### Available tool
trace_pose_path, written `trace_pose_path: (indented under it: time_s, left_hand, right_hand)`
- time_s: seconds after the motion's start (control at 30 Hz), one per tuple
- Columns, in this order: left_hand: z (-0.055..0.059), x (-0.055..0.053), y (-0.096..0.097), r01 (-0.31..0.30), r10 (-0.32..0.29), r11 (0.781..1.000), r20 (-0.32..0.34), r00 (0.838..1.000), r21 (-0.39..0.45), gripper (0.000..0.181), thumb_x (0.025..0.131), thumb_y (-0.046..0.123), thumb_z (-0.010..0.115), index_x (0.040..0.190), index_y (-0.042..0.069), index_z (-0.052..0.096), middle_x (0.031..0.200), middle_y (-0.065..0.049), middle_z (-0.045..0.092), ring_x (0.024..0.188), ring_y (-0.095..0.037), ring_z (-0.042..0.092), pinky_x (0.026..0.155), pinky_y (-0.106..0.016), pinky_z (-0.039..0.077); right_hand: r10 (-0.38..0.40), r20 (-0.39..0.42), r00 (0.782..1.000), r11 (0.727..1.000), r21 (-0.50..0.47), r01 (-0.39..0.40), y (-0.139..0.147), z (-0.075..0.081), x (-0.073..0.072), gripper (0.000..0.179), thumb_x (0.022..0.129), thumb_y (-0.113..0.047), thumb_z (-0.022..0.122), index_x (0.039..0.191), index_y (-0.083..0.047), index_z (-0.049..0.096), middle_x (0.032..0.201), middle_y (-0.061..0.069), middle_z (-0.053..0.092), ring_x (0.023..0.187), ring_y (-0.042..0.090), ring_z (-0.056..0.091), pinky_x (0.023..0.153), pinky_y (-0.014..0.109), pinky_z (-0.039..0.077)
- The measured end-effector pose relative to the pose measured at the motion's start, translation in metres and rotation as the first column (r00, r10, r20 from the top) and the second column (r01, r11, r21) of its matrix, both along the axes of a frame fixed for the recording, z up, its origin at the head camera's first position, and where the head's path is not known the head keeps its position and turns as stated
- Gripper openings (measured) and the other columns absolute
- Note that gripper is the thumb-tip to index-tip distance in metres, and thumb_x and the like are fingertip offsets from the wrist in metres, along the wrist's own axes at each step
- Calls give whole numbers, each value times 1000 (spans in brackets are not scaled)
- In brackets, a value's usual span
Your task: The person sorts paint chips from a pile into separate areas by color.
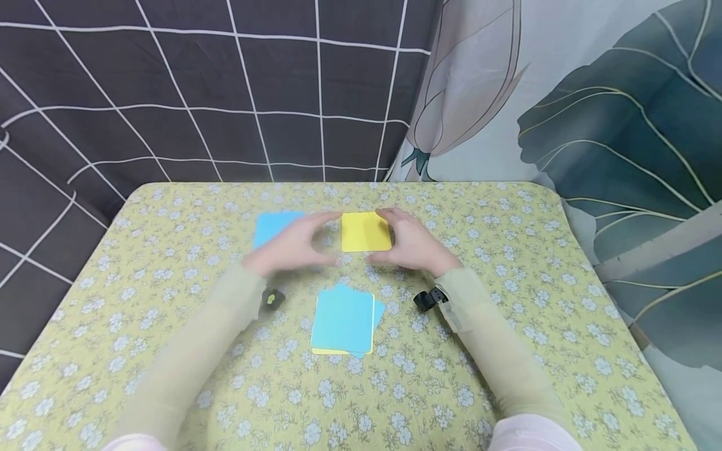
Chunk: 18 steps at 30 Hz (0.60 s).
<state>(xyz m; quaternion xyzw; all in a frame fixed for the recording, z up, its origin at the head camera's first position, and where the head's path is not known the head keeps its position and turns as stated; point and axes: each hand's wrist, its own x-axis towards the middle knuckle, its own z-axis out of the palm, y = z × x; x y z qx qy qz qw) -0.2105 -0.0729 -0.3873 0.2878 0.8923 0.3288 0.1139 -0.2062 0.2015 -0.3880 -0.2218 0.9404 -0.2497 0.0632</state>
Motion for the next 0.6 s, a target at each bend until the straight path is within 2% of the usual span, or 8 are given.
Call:
trace_pose_path:
  time_s: [0.3, 0.6]
  left_hand:
    - [7, 24, -5, 34, -35, 999, -50, 998, -10, 99, 81, 44, 86, 158, 10, 36, 162, -12, 33, 149, -26, 27, 121, -47, 24]
    - [11, 46, -11, 75, -78, 996, -89, 993, -39, 101, 81, 47, 85, 159, 10, 35, 163, -9, 33, 150, -28, 27, 122, -47, 21]
  right_hand:
    - [36, -31, 999, 999, 21, -35, 0, 7, 16, 111, 74, -56, 86, 156, -2, 36, 158, 23, 36, 144, 43, 32, 113, 66, 29]
    - [42, -82, 996, 999, 31, -40, -1, 14, 35, 108, 73, -53, 88, 155, -2, 39, 158, 20, 38, 145, 41, 32, 117, 60, 26]
